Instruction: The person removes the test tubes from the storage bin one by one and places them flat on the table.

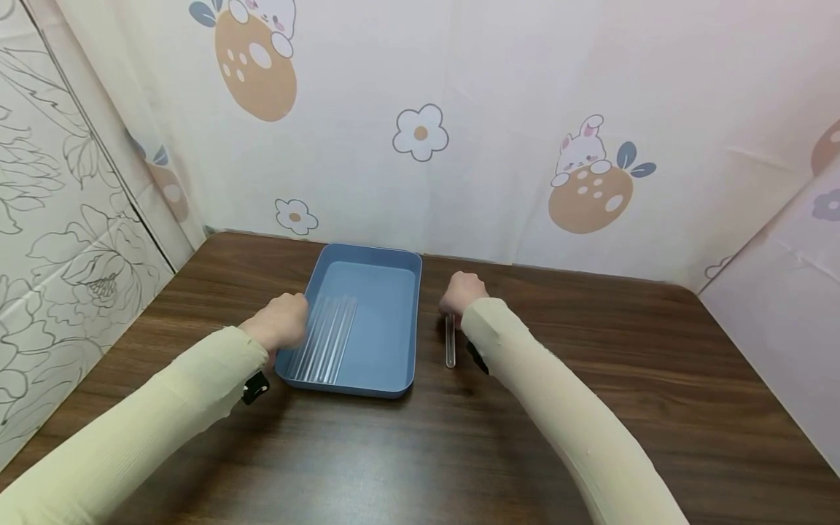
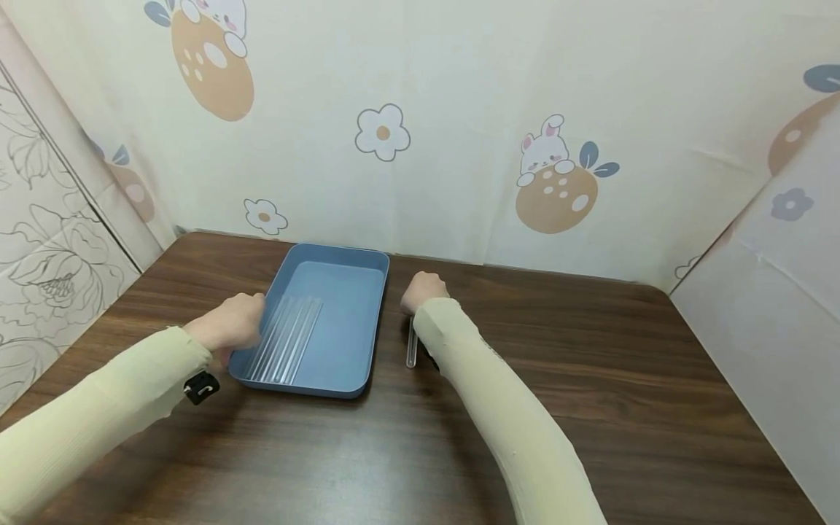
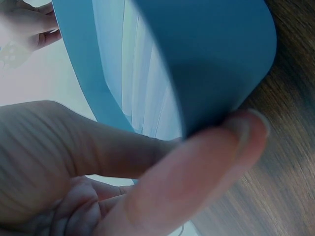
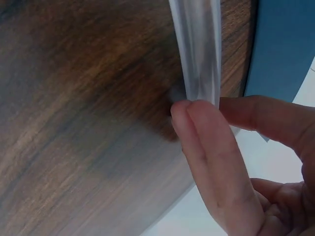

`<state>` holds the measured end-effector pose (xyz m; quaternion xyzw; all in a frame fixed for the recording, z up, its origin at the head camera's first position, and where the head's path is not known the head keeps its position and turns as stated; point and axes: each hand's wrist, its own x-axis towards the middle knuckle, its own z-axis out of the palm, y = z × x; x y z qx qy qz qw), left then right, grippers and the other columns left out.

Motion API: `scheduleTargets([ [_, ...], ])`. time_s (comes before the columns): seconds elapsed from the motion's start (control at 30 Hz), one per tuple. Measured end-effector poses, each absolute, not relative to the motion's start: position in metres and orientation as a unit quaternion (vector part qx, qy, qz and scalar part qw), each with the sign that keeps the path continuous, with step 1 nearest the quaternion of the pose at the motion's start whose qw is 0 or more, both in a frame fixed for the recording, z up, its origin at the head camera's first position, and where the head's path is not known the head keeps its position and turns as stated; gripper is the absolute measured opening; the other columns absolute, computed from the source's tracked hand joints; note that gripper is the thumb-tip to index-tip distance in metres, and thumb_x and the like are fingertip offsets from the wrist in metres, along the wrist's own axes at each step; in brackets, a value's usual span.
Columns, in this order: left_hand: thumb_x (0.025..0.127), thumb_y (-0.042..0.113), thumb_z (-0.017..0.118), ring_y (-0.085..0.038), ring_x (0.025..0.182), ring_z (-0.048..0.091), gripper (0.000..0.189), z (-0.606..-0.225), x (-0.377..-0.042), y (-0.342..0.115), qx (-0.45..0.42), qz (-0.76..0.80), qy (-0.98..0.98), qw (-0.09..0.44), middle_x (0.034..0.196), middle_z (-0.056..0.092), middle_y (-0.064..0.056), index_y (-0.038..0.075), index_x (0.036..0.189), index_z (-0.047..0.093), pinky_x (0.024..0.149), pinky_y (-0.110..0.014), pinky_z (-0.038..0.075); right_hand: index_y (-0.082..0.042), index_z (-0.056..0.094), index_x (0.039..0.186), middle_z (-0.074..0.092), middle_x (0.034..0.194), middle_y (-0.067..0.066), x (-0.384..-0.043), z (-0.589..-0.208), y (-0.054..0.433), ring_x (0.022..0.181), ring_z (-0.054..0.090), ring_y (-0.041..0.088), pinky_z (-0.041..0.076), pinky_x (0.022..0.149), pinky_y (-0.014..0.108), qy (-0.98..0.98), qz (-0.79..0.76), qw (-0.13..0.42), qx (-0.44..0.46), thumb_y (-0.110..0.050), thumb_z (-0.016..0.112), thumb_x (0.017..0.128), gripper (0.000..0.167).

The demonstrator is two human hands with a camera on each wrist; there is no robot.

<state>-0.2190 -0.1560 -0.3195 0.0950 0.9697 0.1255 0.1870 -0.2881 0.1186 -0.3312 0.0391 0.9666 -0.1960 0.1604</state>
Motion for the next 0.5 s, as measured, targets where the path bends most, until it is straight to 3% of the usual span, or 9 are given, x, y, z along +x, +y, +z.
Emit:
scheduleTargets([
  [0.4,0.085,-0.011,0.044,-0.021,0.057,0.047,0.05,-0.3184,-0.2194,-0.1551,0.093,0.126,0.97,0.185,0.118,0.047,-0.042,-0.026,0.131,0.032,0.046,-0.025,0.036,0.003,0.063,0.082,0.063,0.061,0.013,-0.2841,-0.3281,0.125,0.037,0.053,0.013,0.044,0.041,0.022,0.97,-0.192,0.148,0.03,-0.011,0.06,0.085,0.015],
  [0.5,0.085,-0.011,0.044,-0.021,0.058,0.047,0.047,-0.319,-0.2197,-0.1555,0.095,0.124,0.971,0.182,0.107,0.052,-0.038,-0.026,0.129,0.035,0.047,-0.026,0.036,0.001,0.062,0.078,0.066,0.068,0.016,-0.2839,-0.3245,0.1258,0.038,0.053,0.013,0.044,0.041,0.022,0.97,-0.195,0.14,0.029,-0.01,0.057,0.085,0.014],
])
